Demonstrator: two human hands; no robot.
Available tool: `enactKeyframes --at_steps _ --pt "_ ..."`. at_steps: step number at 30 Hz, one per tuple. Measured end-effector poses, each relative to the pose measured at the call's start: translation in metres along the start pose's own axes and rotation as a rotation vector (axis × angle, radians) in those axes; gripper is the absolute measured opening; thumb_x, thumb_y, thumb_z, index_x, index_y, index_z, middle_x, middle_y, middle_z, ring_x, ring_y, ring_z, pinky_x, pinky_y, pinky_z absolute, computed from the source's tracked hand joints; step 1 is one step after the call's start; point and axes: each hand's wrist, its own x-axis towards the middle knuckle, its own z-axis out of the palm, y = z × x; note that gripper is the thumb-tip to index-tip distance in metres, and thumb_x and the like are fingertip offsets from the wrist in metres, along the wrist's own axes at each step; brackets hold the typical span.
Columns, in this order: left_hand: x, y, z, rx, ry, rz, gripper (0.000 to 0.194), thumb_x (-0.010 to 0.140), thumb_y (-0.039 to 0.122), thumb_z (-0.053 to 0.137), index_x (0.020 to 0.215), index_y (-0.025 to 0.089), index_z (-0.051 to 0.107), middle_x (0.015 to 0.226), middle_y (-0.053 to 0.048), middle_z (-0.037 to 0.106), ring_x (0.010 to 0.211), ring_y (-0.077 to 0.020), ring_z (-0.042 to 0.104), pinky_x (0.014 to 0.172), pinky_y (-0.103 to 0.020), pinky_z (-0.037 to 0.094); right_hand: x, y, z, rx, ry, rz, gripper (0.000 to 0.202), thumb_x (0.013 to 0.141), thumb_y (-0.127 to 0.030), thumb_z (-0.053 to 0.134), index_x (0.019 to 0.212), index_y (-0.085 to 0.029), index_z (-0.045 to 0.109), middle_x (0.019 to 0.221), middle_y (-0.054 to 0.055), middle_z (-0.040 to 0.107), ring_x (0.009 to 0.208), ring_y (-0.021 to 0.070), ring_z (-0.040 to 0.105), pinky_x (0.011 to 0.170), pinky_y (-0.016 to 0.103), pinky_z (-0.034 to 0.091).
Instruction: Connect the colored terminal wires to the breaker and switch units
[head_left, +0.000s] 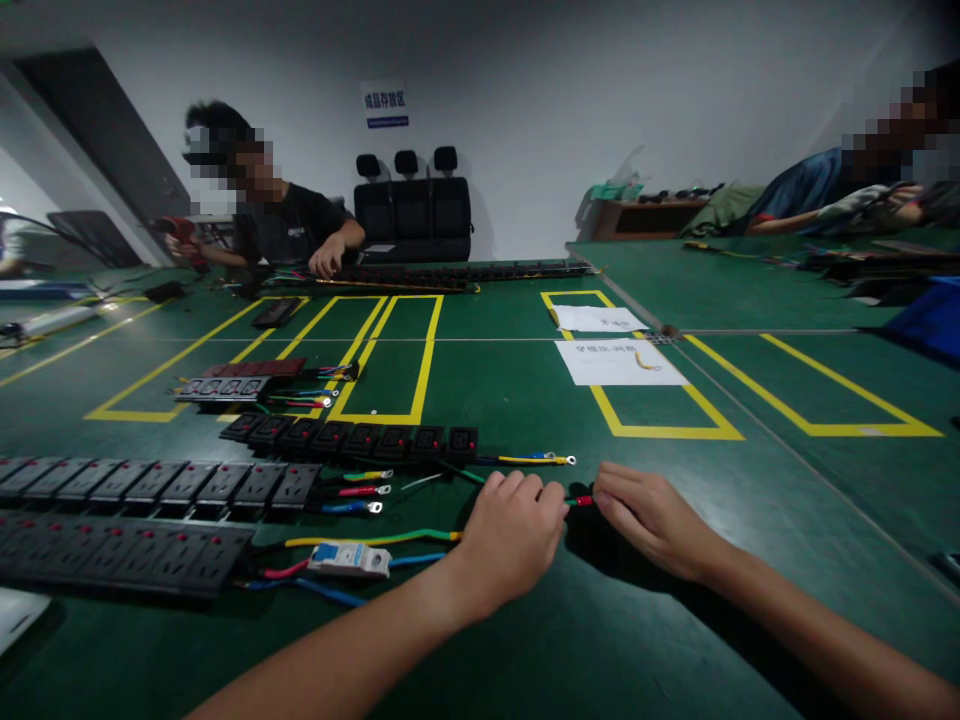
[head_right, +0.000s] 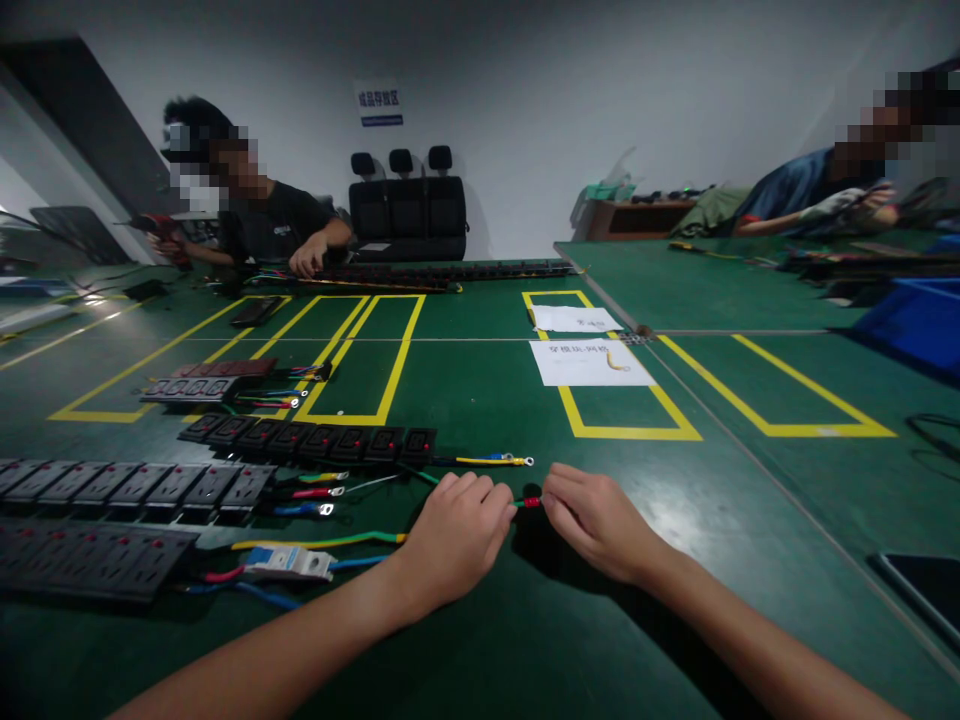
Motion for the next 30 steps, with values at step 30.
enactKeyframes --at_steps 30 --pt "0.001 -0.0016 0.0011 -0.012 -0.019 -0.006 0.015 0.104 0.024 0.045 0.102 0.02 0.06 0.098 -0.006 0.067 0.089 -0.0241 0.061 0.075 -0.038 0.045 0.0015 0.0007 0.0003 0.004 -0.013 0.016 0.03 0.103 -0.02 0.038 0.076 -0.021 0.05 0.073 0.0 0.05 0.065 0.0149 0.05 0.061 0.028 0.033"
